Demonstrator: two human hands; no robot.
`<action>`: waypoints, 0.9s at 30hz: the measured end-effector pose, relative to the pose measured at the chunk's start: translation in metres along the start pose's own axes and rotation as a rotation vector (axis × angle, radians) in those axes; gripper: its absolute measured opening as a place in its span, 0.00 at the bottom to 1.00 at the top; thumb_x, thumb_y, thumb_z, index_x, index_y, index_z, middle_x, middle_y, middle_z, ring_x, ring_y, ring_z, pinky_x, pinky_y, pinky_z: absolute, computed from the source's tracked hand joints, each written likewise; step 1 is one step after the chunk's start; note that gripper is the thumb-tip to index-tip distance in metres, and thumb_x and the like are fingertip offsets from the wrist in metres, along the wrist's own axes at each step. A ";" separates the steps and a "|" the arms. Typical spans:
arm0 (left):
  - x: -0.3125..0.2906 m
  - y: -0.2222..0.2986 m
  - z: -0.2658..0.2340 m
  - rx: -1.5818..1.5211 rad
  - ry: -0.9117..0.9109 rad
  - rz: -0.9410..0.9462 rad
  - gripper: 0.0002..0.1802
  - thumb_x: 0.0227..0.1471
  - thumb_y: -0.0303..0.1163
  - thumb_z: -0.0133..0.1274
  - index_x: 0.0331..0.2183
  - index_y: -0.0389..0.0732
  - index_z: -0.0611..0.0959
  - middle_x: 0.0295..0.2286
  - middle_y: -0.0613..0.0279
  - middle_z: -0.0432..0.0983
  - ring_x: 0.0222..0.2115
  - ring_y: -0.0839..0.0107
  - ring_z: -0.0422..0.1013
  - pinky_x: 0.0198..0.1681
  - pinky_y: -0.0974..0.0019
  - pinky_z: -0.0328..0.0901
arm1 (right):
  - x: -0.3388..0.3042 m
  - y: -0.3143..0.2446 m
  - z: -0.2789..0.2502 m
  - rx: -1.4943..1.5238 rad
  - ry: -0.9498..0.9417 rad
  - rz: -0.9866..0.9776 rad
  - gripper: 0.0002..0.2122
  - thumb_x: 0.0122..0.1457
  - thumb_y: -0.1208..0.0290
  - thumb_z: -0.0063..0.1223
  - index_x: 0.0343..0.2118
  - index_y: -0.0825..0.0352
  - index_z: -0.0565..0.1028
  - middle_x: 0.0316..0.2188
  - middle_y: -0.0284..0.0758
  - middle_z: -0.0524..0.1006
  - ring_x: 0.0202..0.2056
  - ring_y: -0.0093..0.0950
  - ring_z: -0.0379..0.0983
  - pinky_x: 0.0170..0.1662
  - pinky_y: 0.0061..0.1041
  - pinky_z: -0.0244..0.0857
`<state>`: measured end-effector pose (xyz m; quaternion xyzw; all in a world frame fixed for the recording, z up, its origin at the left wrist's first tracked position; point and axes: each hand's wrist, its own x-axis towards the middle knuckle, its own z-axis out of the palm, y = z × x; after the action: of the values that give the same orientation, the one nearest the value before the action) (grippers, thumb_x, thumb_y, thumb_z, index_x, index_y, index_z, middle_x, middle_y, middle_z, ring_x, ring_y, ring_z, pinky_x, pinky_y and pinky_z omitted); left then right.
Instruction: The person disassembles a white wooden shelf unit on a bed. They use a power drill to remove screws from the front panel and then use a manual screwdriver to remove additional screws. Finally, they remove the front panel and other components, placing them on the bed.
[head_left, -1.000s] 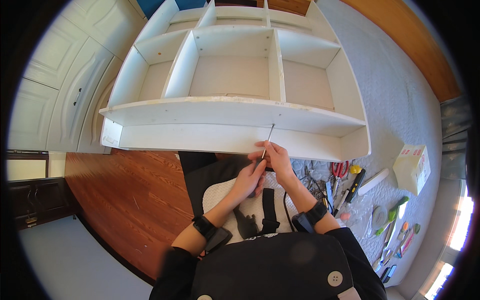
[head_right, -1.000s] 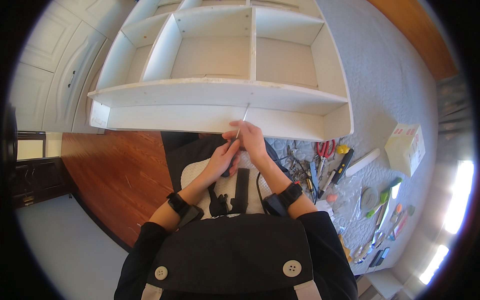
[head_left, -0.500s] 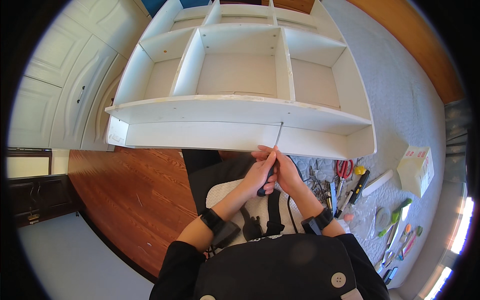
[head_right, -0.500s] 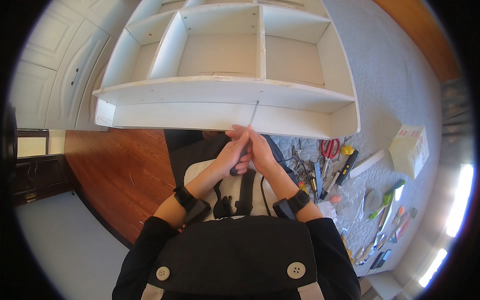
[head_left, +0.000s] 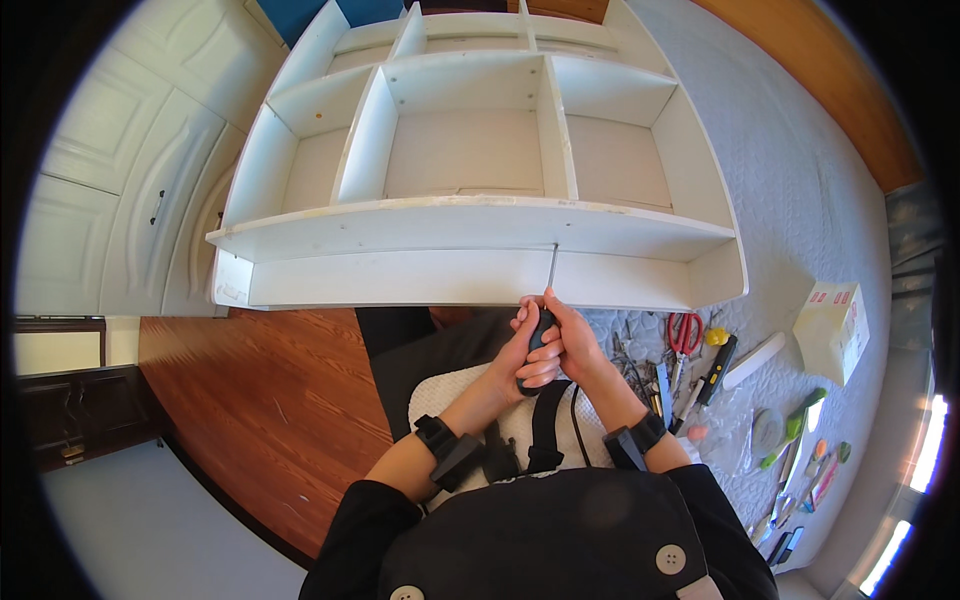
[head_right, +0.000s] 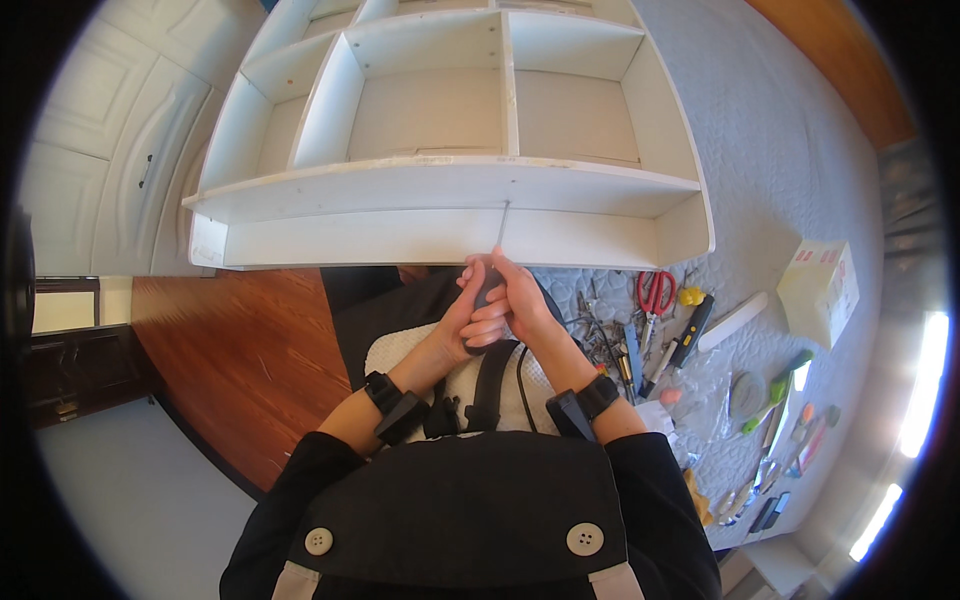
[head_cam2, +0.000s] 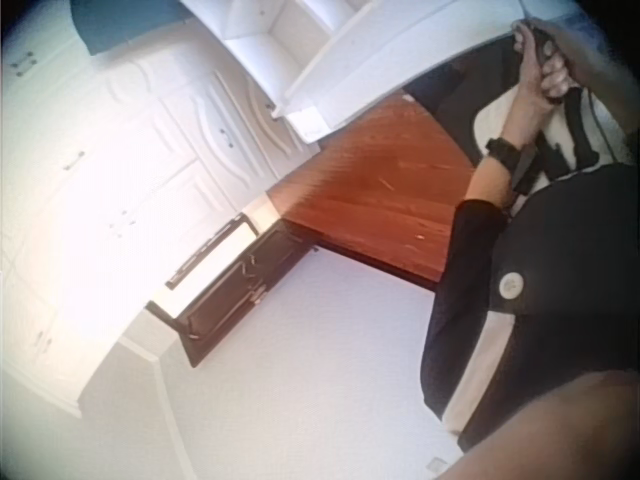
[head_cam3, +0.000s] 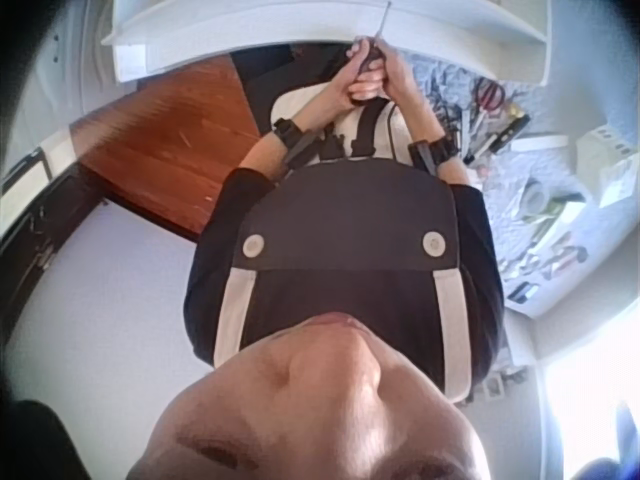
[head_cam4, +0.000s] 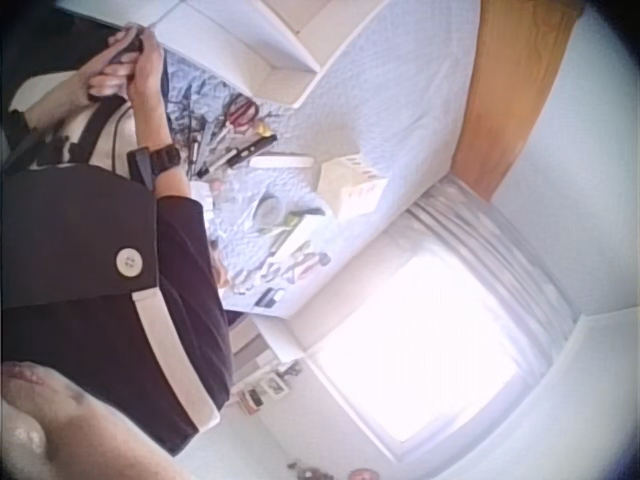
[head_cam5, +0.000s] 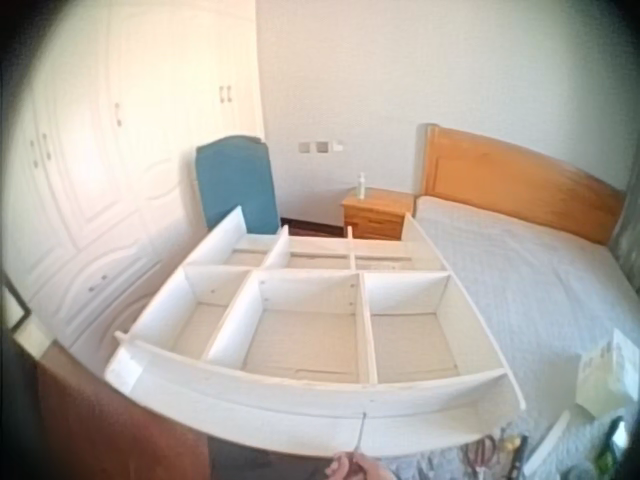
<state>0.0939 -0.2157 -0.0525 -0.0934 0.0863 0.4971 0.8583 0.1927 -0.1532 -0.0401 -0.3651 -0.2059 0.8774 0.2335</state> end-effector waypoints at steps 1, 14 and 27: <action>-0.001 0.001 0.003 -0.006 -0.004 -0.010 0.30 0.56 0.64 0.36 0.22 0.46 0.65 0.09 0.71 0.55 0.02 0.79 0.49 0.04 0.74 0.48 | -0.001 -0.001 0.001 -0.018 0.015 0.010 0.20 0.67 0.57 0.35 0.38 0.72 0.73 0.33 0.37 0.75 0.39 0.31 0.74 0.42 0.25 0.70; -0.006 0.018 0.022 2.160 0.996 0.472 0.35 0.57 0.58 0.42 0.34 0.28 0.76 0.17 0.46 0.73 0.16 0.61 0.73 0.20 0.61 0.66 | 0.025 0.009 0.000 0.374 -0.071 0.069 0.17 0.65 0.57 0.41 0.46 0.67 0.68 0.39 0.36 0.76 0.39 0.30 0.72 0.43 0.30 0.68; -0.005 0.016 0.030 0.227 0.361 -0.048 0.27 0.57 0.61 0.41 0.28 0.44 0.70 0.15 0.70 0.62 0.09 0.77 0.55 0.14 0.71 0.55 | -0.038 -0.102 -0.040 -1.293 1.044 -1.279 0.10 0.59 0.73 0.52 0.43 0.69 0.74 0.43 0.38 0.76 0.46 0.34 0.70 0.51 0.31 0.61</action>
<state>0.0785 -0.2049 -0.0238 -0.0859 0.2919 0.4390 0.8454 0.2721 -0.0850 0.0088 -0.5767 -0.6638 0.0468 0.4738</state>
